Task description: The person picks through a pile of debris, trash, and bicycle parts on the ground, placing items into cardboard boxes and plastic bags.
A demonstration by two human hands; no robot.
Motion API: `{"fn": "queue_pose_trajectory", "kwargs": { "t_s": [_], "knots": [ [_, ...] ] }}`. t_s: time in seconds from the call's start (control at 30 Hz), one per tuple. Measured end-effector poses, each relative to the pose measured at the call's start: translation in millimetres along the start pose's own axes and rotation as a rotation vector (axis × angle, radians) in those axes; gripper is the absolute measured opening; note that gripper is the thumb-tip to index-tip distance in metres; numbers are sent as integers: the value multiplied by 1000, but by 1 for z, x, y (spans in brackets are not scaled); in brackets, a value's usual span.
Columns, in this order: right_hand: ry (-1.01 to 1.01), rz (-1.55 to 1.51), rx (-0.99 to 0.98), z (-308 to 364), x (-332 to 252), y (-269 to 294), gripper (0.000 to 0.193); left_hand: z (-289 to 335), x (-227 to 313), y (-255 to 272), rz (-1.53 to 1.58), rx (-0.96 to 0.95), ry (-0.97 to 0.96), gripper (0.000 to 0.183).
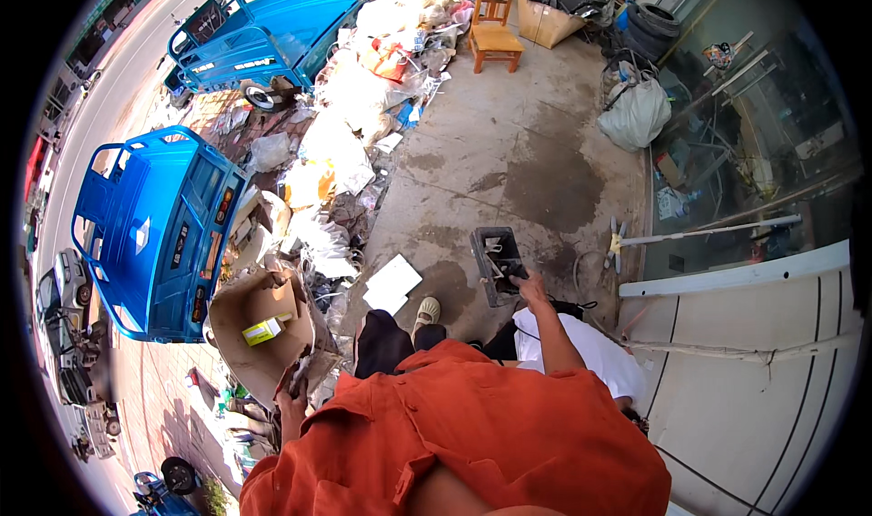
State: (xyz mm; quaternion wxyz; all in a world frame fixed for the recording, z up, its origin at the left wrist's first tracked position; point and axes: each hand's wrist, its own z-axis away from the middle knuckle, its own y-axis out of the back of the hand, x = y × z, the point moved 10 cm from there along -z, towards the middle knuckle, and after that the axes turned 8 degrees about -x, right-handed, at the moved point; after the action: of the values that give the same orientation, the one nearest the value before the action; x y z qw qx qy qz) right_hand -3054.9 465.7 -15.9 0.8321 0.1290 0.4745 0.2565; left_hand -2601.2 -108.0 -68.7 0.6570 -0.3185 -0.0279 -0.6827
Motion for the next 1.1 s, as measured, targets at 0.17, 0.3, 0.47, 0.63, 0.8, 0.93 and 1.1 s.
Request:
{"fn": "queue_pose_trajectory", "kwargs": {
  "t_s": [0.17,0.3,0.47,0.63,0.8,0.93,1.1],
  "knots": [
    [-82,-137,114,-73,-31,73,31,-58,-33,-160,-56,-62,70,25],
    [-43,-241,160,-144,-55,120,31,-129,-51,-253,-212,-134,3,25],
    [-146,-415,176,-228,-40,192,39,-217,-85,-445,-171,-99,85,25],
    [-267,-298,268,-296,-8,294,37,-264,-140,-665,-100,-64,95,23],
    [-403,-544,233,-361,-40,326,51,-310,-169,-837,-153,-167,146,23],
    [-441,-631,261,-440,-43,373,45,-335,-203,-991,-240,-189,110,24],
    [-385,-502,231,-588,-76,456,32,-358,-239,-1101,-183,-217,127,24]
  ]
}}
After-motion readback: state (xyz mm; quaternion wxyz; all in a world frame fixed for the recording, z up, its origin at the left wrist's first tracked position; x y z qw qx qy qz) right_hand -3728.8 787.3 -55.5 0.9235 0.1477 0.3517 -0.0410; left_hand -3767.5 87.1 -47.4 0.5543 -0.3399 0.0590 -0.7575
